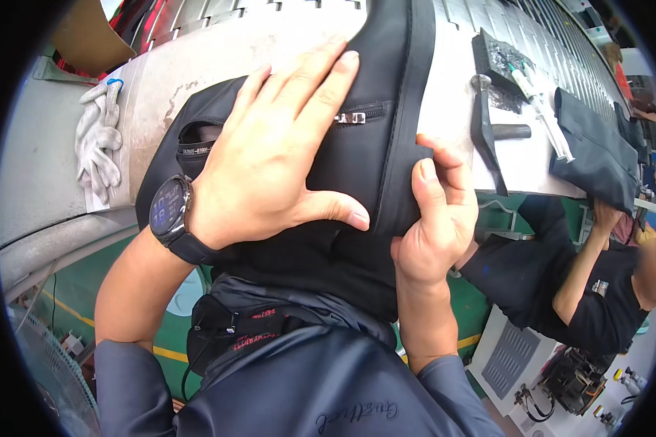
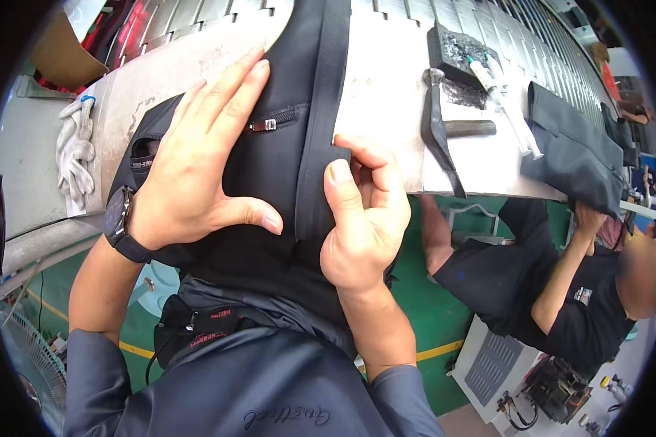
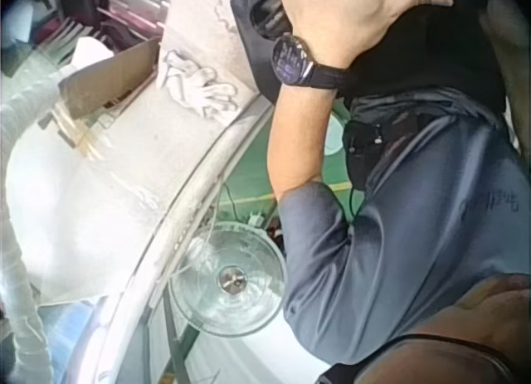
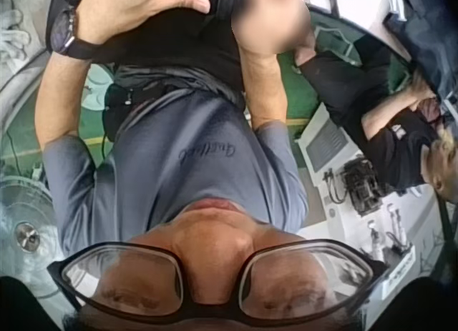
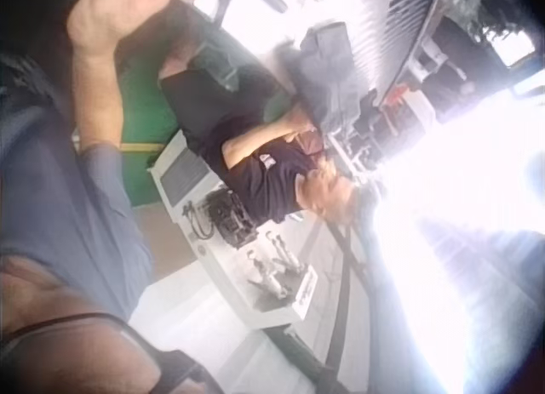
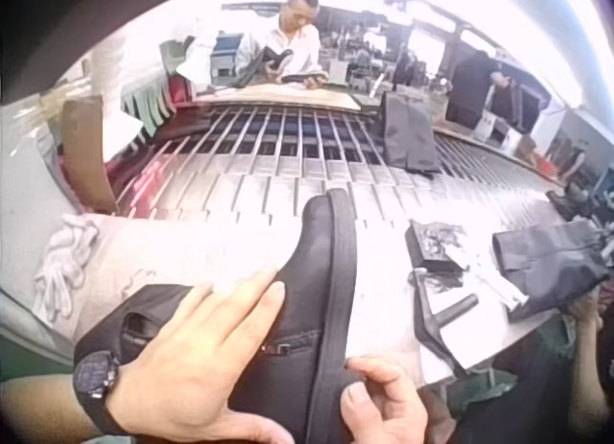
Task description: The person aligns a rubber sole with the bottom of a black leather boot and presses them together by hand, smoothing the edges and ensuring a proper fit.
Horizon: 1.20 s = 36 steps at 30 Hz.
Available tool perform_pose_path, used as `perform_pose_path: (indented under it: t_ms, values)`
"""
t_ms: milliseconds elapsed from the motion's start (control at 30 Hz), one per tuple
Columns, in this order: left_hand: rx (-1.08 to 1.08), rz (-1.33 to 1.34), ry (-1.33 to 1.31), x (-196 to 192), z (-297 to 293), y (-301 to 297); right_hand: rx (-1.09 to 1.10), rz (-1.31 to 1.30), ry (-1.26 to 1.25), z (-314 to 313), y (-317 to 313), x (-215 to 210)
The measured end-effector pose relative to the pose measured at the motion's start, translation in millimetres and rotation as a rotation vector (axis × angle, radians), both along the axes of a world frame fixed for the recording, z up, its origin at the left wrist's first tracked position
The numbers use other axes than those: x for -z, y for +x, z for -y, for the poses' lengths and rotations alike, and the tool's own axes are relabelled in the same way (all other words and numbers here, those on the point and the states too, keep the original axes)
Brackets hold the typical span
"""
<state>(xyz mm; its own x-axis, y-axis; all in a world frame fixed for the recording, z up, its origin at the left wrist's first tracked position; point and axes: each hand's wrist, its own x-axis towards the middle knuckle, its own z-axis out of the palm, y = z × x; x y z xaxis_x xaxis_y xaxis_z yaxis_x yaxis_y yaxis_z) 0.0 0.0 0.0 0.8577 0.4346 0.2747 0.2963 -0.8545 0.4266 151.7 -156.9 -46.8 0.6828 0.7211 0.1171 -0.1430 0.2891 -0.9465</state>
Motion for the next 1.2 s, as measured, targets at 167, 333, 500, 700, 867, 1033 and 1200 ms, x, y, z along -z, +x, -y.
perform_pose_path:
  t_ms: [167, 333, 500, 700, 867, 1033, 1200]
  values:
    - [0.148, -0.010, 0.114, -20.1, 2.2, 18.2, 0.195, -0.211, 0.036, -0.1, -1.2, 4.7]
    - [-0.058, 0.075, 0.148, -10.3, 55.2, -10.8, 0.322, -0.216, -0.043, -11.4, -35.8, -12.7]
    - [-0.170, 0.181, 0.058, 30.6, 32.9, -47.6, -0.016, -0.023, -0.049, 9.4, -77.3, -10.2]
    - [-0.210, 0.413, 0.010, 54.2, 57.4, -50.0, -0.439, 1.660, -0.077, 4.7, 5.3, -81.8]
    - [-0.239, 0.447, 0.071, 67.4, 51.3, -50.9, -0.728, 1.762, -0.177, -46.3, 15.4, -99.7]
    - [-0.233, 0.455, 0.034, 64.8, 49.9, -49.4, -0.694, 1.778, -0.046, -50.3, 26.8, -78.0]
    - [-0.274, 0.487, 0.059, 71.0, 50.1, -44.4, -0.550, 1.767, 0.072, -65.3, 20.0, -67.1]
